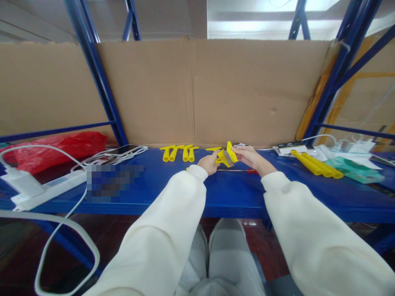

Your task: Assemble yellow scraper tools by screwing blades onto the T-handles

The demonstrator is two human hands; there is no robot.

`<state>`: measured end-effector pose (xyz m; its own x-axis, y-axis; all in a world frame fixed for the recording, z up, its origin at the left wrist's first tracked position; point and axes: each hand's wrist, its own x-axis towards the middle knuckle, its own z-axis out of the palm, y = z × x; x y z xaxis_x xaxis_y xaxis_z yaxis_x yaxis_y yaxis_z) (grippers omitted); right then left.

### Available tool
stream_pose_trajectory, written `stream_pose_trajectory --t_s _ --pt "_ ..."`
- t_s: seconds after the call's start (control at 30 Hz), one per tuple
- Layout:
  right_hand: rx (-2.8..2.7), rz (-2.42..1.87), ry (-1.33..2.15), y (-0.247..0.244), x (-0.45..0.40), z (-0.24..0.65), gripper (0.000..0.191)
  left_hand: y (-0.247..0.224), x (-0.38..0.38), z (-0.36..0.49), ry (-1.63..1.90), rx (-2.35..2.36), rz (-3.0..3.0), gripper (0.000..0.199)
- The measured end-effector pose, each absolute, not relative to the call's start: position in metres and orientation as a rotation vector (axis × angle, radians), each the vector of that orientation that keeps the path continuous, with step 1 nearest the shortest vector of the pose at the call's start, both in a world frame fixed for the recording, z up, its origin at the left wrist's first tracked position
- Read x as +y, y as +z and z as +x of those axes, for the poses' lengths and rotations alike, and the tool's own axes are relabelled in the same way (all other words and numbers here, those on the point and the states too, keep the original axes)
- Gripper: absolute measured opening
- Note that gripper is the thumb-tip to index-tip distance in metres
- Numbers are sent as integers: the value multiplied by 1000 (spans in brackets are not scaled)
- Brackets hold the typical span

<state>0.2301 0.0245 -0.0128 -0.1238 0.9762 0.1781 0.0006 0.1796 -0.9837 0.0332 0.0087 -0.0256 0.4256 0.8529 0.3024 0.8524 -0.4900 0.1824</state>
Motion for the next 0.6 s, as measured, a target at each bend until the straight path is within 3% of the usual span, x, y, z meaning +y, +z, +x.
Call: stream_pose_trajectory --t_s 0.27,0.6 --pt "-1633 -1230 687 -13 24 224 46 -25 9 33 534 1574 2675 65" --pt "-1722 -1241 584 -19 32 222 31 -27 10 33 552 1571 2676 63"
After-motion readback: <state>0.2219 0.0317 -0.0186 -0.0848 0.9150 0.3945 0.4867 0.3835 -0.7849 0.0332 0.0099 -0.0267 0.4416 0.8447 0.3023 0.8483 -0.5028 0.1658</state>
